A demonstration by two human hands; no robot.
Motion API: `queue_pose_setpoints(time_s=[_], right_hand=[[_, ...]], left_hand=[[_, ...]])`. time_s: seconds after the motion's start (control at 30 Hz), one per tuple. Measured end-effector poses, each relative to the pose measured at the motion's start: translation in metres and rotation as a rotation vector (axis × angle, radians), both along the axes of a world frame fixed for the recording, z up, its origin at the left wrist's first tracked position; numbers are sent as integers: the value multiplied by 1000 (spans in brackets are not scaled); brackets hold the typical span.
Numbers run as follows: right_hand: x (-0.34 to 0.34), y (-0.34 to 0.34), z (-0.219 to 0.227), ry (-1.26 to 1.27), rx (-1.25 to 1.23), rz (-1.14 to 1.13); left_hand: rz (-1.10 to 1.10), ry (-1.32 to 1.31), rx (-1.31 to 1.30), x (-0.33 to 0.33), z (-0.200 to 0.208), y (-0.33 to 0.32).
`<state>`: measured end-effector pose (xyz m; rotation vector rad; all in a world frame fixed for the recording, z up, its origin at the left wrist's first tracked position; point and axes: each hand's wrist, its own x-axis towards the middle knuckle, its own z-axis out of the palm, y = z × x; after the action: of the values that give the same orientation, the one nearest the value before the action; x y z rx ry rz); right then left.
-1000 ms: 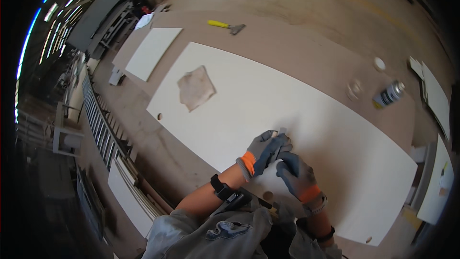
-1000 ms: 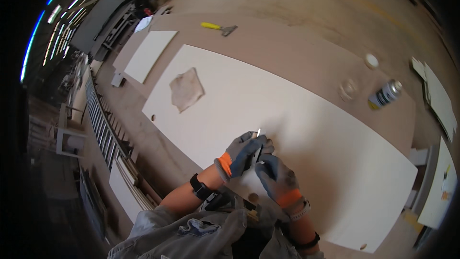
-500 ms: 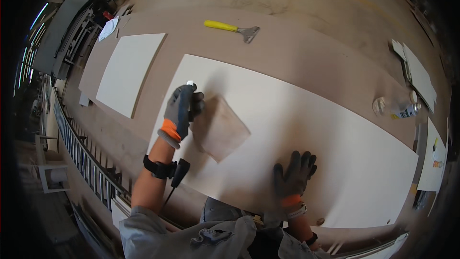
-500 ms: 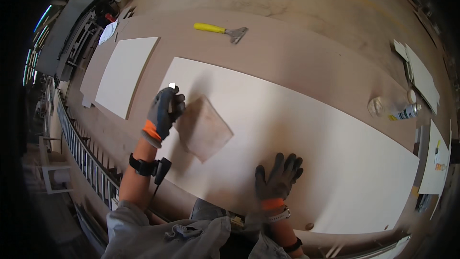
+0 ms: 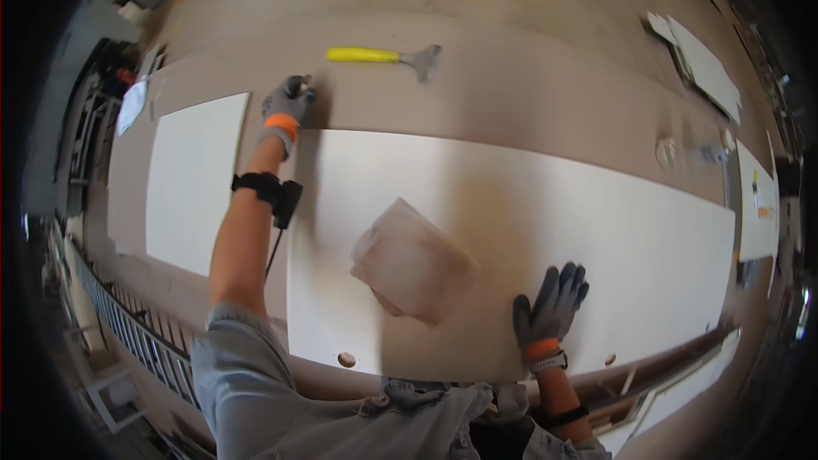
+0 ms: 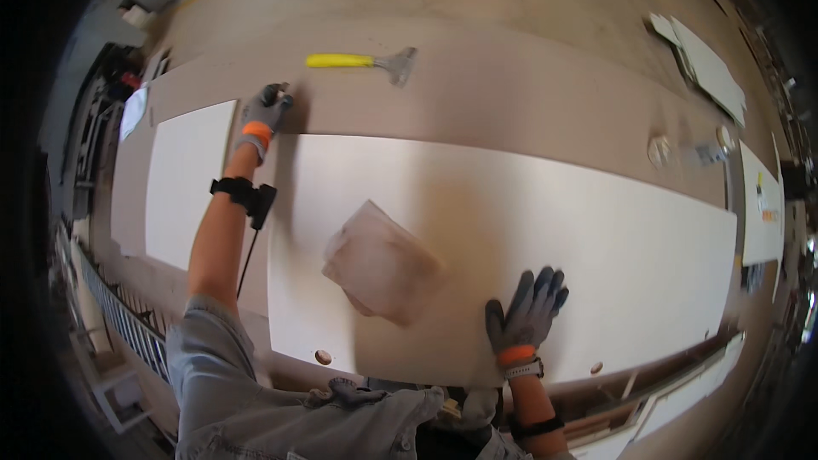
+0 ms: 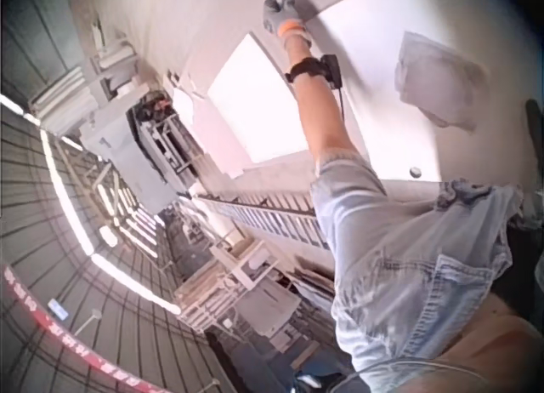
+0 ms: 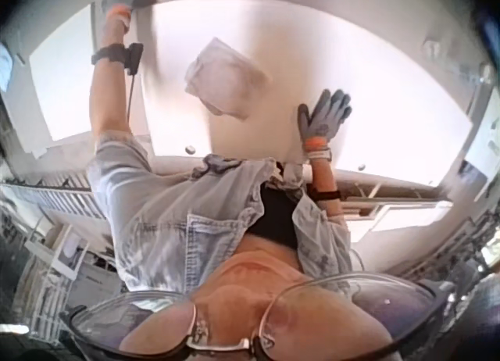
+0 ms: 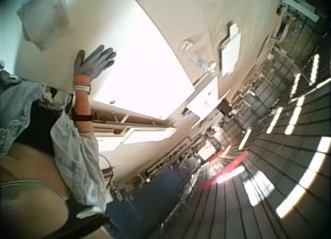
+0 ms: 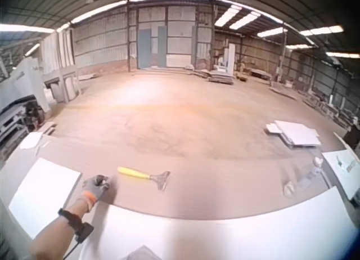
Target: The recorder cleans and prepares white wood panels using a cloth, liquid, and a scraper tool.
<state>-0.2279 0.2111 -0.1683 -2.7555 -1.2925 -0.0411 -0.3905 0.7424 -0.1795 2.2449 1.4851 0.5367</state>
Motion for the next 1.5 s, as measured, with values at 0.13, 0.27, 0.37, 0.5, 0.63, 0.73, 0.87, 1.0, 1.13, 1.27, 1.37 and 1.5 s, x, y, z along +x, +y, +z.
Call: queue_pose_setpoints(time_s=[0.13, 0.27, 0.37, 0.5, 0.63, 0.73, 0.87, 1.0, 1.13, 1.27, 1.37, 1.5], right_hand=[[2, 8, 2, 110, 136, -61], [-13, 69, 34, 191, 293, 169], [-49, 139, 28, 454, 258, 536], [-68, 165, -2, 481, 223, 716], [-19, 153, -4, 358, 60, 509], [75, 106, -15, -80, -221, 11], [212, -56, -13, 121, 3, -854], [172, -33, -1, 125, -33, -899], [88, 76, -38, 47, 100, 16], [44, 111, -16, 307, 178, 557], [101, 75, 8, 328, 54, 460], [246, -44, -33, 45, -178, -138]], left_hand=[[27, 272, 107, 13, -2, -9], [51, 114, 125, -15, -2, -62], [-64, 170, 172, -46, -4, -118], [-211, 221, 268, -93, 0, -189], [-294, 281, 320, -112, 6, -257], [-294, 356, 308, -116, 12, -287], [-277, 384, 343, -115, 11, -291], [-239, 436, 357, -105, 12, -296], [-251, 457, 420, -115, 1, -296], [-241, 520, 406, -123, -20, -294], [-105, 571, 302, -151, -35, -309], [-251, 454, 287, -48, 13, -435]])
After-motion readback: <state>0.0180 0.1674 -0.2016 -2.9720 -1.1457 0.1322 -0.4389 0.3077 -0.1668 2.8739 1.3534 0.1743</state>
